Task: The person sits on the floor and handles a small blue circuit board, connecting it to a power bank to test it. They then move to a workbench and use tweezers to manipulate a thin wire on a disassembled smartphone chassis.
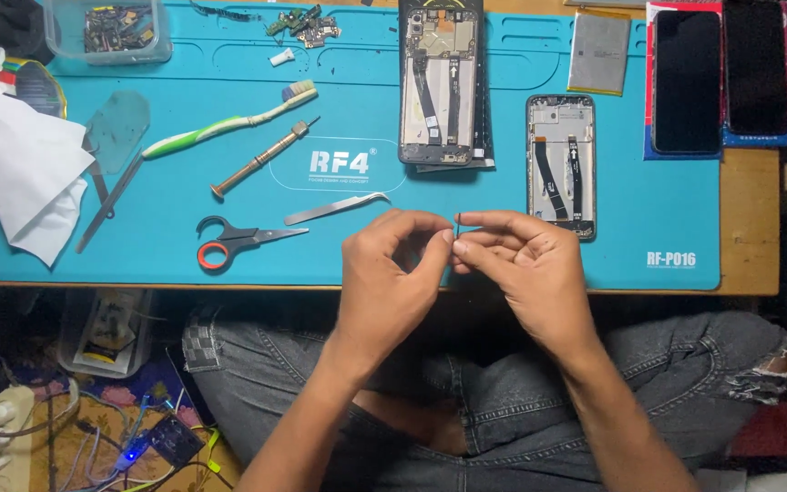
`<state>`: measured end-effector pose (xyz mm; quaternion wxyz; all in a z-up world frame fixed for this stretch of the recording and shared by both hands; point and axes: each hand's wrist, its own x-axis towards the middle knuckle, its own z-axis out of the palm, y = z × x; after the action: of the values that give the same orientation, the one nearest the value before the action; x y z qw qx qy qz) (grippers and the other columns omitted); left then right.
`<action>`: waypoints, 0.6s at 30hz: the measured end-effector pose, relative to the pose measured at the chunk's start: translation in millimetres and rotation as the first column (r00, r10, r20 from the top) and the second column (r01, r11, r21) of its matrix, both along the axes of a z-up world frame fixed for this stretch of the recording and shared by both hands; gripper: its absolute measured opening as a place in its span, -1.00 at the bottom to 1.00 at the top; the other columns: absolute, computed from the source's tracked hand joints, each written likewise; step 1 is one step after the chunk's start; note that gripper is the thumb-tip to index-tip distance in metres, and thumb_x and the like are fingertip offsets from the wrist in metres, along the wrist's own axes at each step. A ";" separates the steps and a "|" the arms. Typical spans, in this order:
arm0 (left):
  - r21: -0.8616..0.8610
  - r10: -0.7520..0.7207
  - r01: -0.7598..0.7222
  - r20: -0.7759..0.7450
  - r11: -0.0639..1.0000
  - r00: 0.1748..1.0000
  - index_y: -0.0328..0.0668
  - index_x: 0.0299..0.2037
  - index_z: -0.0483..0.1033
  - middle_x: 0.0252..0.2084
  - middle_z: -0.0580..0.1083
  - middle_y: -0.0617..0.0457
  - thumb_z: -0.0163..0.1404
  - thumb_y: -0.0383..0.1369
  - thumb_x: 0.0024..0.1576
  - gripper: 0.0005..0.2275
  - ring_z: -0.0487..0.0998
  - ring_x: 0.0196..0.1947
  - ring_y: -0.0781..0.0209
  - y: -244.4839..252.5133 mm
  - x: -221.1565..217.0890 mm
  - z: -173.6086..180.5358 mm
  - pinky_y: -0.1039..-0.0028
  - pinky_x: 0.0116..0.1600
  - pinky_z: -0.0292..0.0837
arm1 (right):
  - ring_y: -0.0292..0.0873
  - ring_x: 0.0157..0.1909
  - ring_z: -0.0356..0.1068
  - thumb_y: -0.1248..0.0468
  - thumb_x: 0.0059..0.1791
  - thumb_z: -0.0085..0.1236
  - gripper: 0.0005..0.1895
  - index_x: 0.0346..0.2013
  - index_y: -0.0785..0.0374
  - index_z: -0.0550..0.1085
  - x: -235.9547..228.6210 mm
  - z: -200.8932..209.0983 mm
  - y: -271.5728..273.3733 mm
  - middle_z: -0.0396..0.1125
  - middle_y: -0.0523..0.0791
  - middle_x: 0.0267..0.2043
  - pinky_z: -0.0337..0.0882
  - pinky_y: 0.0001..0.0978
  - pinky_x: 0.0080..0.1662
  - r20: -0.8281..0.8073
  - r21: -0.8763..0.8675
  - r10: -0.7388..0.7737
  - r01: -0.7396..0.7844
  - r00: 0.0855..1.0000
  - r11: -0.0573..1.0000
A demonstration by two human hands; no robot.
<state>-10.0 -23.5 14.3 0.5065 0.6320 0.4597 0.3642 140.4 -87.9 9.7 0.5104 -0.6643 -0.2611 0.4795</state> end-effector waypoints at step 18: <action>0.083 -0.074 0.080 -0.080 0.993 0.994 -0.29 -0.32 0.69 -0.51 0.59 -0.12 0.14 -0.54 0.17 -0.93 0.65 -0.50 0.00 5.7 3.1 -4.1 0.39 -0.45 0.54 | -0.25 -0.24 0.57 0.50 -0.07 0.47 -0.79 -0.14 0.36 0.71 -3.2 -3.7 4.1 0.62 0.05 -0.31 0.69 -0.31 -0.17 0.222 0.156 0.028 -0.064 0.975 0.986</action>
<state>-6.9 -17.8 10.1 0.4744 0.6841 0.4379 0.3395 137.1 -83.8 6.0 0.5195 -0.6631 -0.3693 0.3924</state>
